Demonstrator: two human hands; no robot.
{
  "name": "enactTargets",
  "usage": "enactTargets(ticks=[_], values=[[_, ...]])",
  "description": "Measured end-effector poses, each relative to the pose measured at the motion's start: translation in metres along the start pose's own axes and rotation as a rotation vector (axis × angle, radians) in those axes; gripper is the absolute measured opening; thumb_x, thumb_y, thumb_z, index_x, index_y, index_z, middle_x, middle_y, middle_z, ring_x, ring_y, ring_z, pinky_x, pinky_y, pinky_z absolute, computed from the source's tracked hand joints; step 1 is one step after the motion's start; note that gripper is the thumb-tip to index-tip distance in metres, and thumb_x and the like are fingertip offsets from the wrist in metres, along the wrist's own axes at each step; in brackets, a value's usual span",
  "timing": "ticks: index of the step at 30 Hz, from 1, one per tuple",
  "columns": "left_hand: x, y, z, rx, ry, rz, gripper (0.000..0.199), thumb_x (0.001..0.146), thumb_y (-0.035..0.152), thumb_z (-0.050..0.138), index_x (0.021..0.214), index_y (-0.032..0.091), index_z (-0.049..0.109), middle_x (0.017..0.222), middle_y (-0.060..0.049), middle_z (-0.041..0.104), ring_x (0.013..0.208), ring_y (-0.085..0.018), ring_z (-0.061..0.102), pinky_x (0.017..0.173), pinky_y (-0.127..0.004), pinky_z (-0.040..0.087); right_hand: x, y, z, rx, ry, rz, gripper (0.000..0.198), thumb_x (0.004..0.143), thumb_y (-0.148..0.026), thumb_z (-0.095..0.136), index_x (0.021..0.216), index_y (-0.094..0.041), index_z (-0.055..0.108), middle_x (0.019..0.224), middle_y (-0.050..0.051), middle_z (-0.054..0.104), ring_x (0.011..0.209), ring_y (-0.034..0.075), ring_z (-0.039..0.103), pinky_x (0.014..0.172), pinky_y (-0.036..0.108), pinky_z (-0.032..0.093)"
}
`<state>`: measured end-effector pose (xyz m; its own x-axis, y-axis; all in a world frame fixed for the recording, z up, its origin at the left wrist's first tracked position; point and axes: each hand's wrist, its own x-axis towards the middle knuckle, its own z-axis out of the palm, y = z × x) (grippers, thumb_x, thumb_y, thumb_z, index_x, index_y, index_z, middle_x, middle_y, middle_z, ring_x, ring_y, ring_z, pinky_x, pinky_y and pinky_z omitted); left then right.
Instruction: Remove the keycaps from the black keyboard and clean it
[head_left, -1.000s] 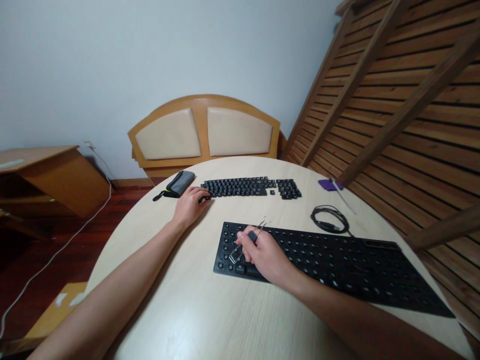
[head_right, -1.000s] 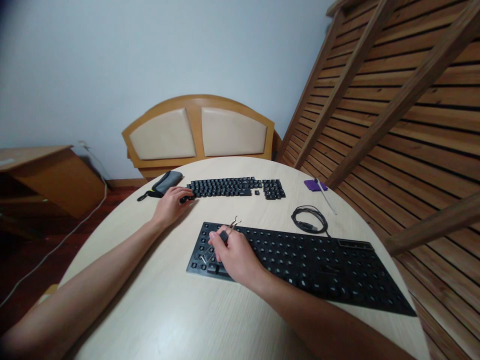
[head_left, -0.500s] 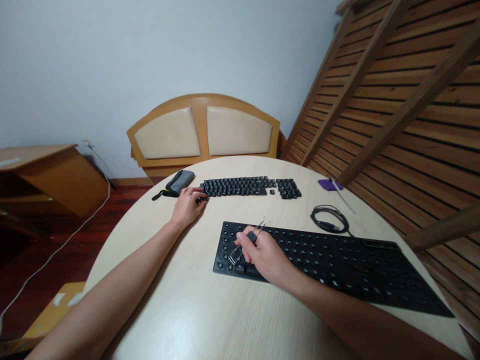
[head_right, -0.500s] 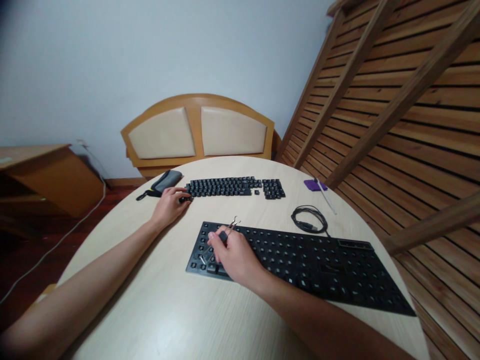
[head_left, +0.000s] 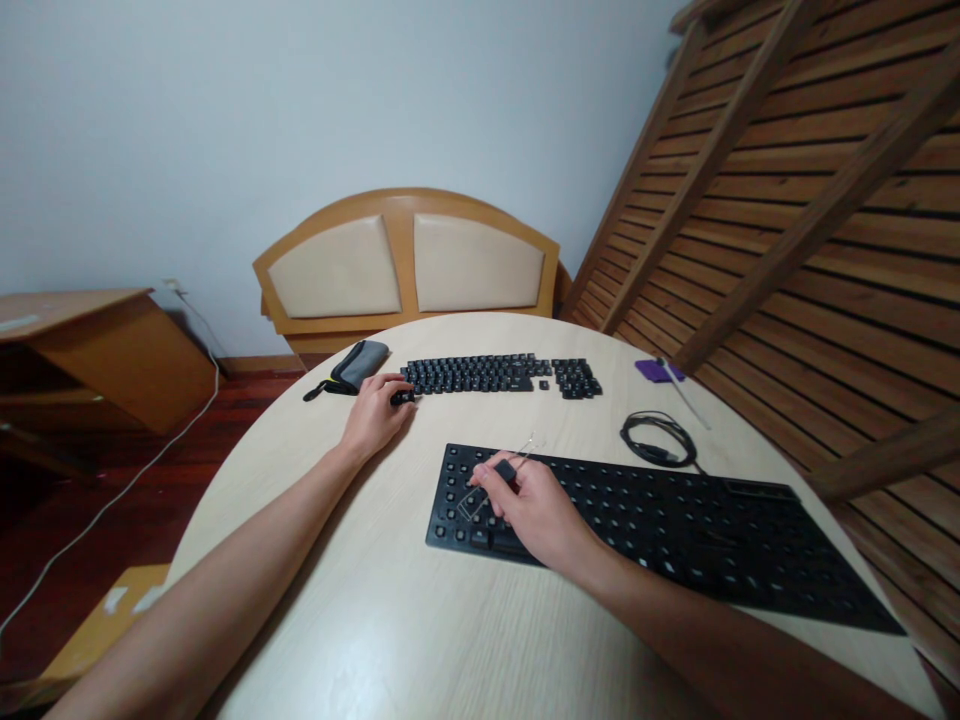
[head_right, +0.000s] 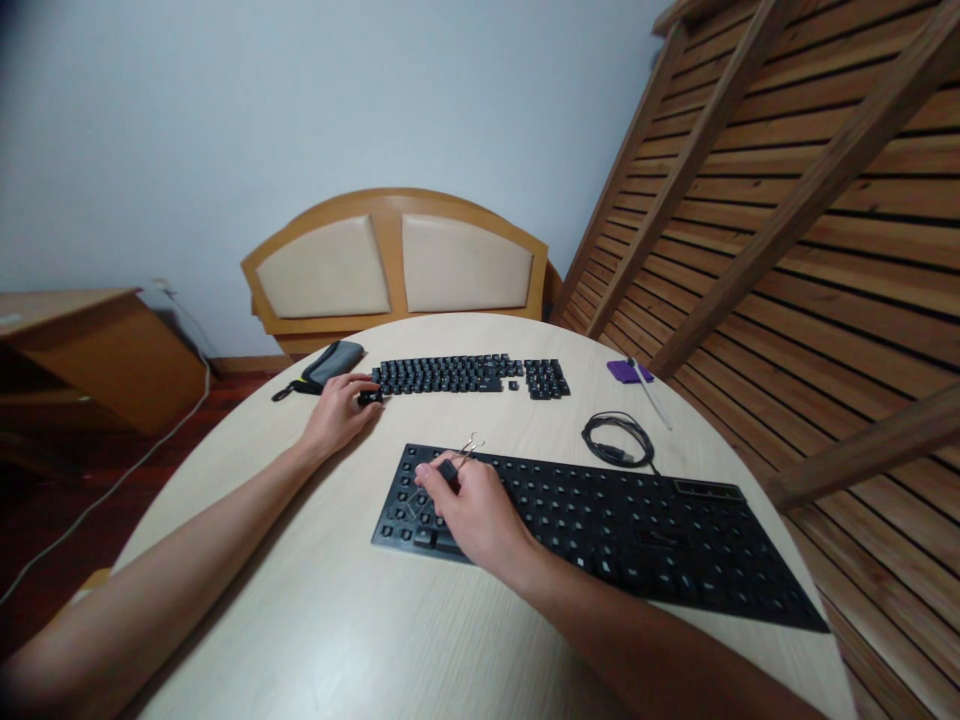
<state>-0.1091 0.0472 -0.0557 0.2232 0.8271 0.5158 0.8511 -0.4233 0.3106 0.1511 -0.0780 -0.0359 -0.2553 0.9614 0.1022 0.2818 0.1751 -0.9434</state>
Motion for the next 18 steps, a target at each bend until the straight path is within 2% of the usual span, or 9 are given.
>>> enactTargets(ticks=[3,7,9,11,14,18], values=[[-0.007,0.026,-0.013,-0.086,-0.049,0.052,0.015,0.092,0.029,0.057,0.102,0.021,0.065,0.117,-0.009,0.066,0.115,-0.026,0.057,0.105,-0.045,0.044,-0.003,-0.006,-0.008,-0.080,0.015,-0.023,0.033,0.098,-0.043,0.049,0.080,-0.019,0.064,0.056,-0.003,0.054,0.054,0.013,0.053,0.058,0.025,0.039],[-0.022,0.073,-0.035,-0.475,-0.446,0.190,0.013,0.091,0.026,0.058,0.102,0.020,0.060,0.113,-0.008,0.066,0.107,-0.022,0.061,0.100,-0.042,0.047,-0.005,-0.006,-0.017,-0.139,-0.016,-0.012,0.035,0.099,-0.041,0.048,0.074,-0.020,0.059,0.059,-0.002,0.059,0.058,0.014,0.057,0.062,0.026,0.042],[-0.030,0.092,-0.044,-0.541,-0.580,0.273,0.021,0.086,0.025,0.066,0.104,0.021,0.058,0.121,-0.008,0.063,0.112,-0.023,0.059,0.103,-0.042,0.045,-0.005,-0.005,-0.021,-0.154,-0.053,-0.007,0.033,0.099,-0.040,0.049,0.074,-0.020,0.058,0.060,-0.002,0.061,0.058,0.014,0.058,0.061,0.025,0.042],[-0.035,0.104,-0.050,-0.518,-0.678,0.312,0.032,0.080,0.028,0.074,0.106,0.020,0.057,0.128,-0.010,0.059,0.119,-0.026,0.055,0.105,-0.044,0.044,-0.004,-0.004,-0.024,-0.154,-0.090,0.001,0.029,0.098,-0.038,0.051,0.078,-0.019,0.060,0.062,-0.002,0.062,0.058,0.013,0.058,0.060,0.025,0.043],[-0.039,0.112,-0.053,-0.464,-0.743,0.331,0.040,0.075,0.036,0.080,0.103,0.020,0.057,0.132,-0.013,0.056,0.126,-0.031,0.050,0.106,-0.047,0.043,-0.004,-0.003,-0.027,-0.141,-0.139,0.011,0.025,0.097,-0.037,0.052,0.084,-0.019,0.064,0.063,-0.002,0.063,0.058,0.013,0.058,0.059,0.024,0.043],[-0.041,0.117,-0.054,-0.410,-0.736,0.358,0.045,0.073,0.045,0.082,0.103,0.020,0.059,0.131,-0.014,0.057,0.130,-0.035,0.046,0.106,-0.050,0.042,-0.003,-0.003,-0.029,-0.127,-0.202,0.001,0.025,0.096,-0.035,0.053,0.082,-0.018,0.065,0.064,-0.002,0.062,0.060,0.013,0.059,0.060,0.024,0.043]])
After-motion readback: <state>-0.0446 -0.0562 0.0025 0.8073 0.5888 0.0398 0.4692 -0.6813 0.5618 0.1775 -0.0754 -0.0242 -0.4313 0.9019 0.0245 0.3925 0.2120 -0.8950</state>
